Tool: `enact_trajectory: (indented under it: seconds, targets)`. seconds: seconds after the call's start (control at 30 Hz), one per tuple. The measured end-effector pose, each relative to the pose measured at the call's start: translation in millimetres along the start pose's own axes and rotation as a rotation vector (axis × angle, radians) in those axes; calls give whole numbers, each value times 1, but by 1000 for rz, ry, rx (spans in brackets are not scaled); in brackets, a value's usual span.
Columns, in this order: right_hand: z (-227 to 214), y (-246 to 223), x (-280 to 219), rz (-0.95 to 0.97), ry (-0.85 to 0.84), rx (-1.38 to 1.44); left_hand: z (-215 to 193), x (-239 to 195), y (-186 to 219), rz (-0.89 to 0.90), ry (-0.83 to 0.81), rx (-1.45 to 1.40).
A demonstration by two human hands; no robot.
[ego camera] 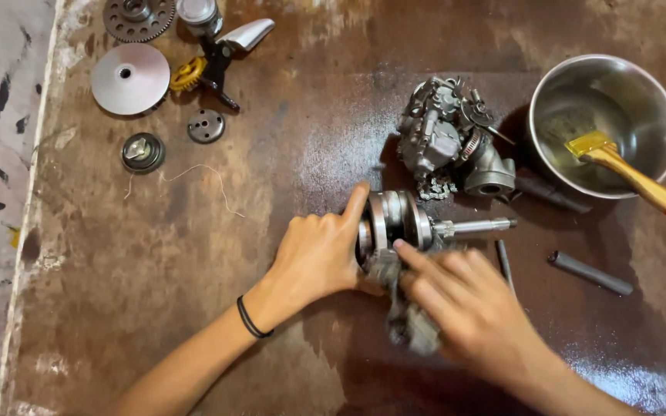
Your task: Cleaning and wiping down various motorcycle engine components using a rag and cleaning solvent.
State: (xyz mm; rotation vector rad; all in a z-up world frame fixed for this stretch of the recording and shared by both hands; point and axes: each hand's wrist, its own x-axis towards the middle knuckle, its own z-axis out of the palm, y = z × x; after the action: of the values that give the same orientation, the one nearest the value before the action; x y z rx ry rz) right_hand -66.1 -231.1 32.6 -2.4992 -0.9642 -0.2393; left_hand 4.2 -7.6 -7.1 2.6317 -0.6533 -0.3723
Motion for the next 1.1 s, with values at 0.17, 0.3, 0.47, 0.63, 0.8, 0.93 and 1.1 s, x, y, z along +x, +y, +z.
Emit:
enact_trajectory:
  seconds: [0.17,0.3,0.47,0.63,0.8,0.93,1.1]
  targets:
    - [-3,-10,-40,-88,-63,-4,5,-4,0,65,110,-9]
    - [0,14,-80,140,223,234,6,-7,-4,67,158,-27]
    - [14,40,-104,624,599,605,1,-5,4,22,195,-52]
    - [19,49,-95,1154,861,1367,-8,-7,12,-62,101,-39]
    - [23,22,-47,1246,881,1671,-8,-19,14,215,508,36]
    - [43,19,-16,1243,850,1822,-5,-10,18,380,525,-82]
    - [67,36,11,1114,866,1926,14,-15,10,227,396,-220]
